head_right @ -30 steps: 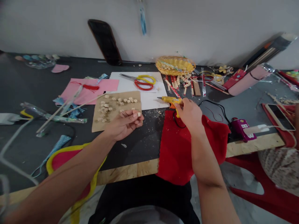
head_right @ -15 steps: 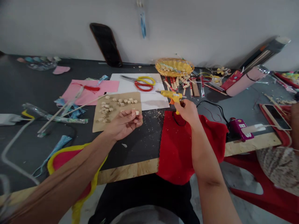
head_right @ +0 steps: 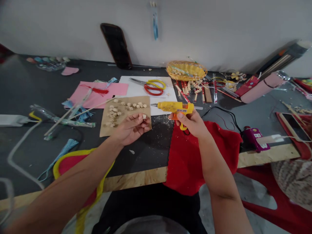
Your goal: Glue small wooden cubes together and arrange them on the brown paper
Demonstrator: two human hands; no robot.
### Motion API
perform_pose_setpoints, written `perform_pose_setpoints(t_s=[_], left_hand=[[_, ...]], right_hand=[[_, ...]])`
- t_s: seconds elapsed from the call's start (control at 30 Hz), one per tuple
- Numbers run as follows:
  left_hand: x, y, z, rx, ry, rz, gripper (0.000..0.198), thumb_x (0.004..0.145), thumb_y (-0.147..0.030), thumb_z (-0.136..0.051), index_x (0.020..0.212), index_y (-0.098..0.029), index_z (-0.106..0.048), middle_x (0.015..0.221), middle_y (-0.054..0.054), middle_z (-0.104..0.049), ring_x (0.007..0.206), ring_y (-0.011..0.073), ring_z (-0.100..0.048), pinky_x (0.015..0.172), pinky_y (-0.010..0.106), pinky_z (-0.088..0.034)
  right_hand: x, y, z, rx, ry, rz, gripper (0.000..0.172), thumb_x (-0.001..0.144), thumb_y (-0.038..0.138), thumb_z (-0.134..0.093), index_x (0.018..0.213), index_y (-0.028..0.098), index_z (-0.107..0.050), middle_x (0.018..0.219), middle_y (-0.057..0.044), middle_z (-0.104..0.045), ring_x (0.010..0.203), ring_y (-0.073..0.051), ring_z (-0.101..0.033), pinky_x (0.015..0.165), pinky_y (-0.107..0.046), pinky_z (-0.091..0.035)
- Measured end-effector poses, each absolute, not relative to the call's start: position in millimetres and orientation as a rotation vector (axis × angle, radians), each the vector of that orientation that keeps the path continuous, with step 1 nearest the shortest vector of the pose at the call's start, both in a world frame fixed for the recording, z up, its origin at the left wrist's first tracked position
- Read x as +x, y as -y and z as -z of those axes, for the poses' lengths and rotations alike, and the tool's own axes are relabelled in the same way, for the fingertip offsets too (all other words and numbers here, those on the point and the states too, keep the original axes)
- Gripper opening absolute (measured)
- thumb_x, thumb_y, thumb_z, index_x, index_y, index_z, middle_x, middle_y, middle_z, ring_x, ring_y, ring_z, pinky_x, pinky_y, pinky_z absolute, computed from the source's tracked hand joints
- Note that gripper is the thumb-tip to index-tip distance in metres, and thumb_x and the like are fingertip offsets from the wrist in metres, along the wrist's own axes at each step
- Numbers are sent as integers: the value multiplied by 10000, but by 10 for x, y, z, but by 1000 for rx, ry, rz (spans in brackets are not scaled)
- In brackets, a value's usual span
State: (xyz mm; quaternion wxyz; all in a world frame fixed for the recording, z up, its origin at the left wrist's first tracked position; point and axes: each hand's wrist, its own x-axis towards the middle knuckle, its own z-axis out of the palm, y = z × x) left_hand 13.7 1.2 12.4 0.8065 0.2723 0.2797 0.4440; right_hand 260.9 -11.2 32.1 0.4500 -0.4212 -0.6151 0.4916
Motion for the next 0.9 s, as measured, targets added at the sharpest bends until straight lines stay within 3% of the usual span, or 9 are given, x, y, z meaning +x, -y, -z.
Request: perform_pose_setpoints(t_s=[0.2,0.63,0.9], left_hand=[[132,-23,-119,595,-588,-990,178,683,-224,-808,702,-112,-670,713,54,-664,574,72,-504,582,216,-479],[138,-23,-103,586,-571,-967,193,664,-204,-825,691,-105,-661,709,64,-677,568,68,-516,591,207,-466],[136,-20,-97,580,-568,-960,193,654,-197,-833,680,-110,-663,701,61,-678,574,70,-522,594,204,-465]], right_hand=[[2542,151,-388,-1037,1736,-1068,409,925,581,-452,931,210,-623,792,-28,-668,760,-151,-641,665,-279,-524],[2488,136,-348,-953,1738,-1081,367,948,539,-446,1132,222,-471,702,18,-559,624,-129,-503,596,-290,-396],[2480,141,-340,-961,1706,-1120,394,929,564,-473,1137,230,-460,691,35,-532,597,-108,-474,565,-277,-361]])
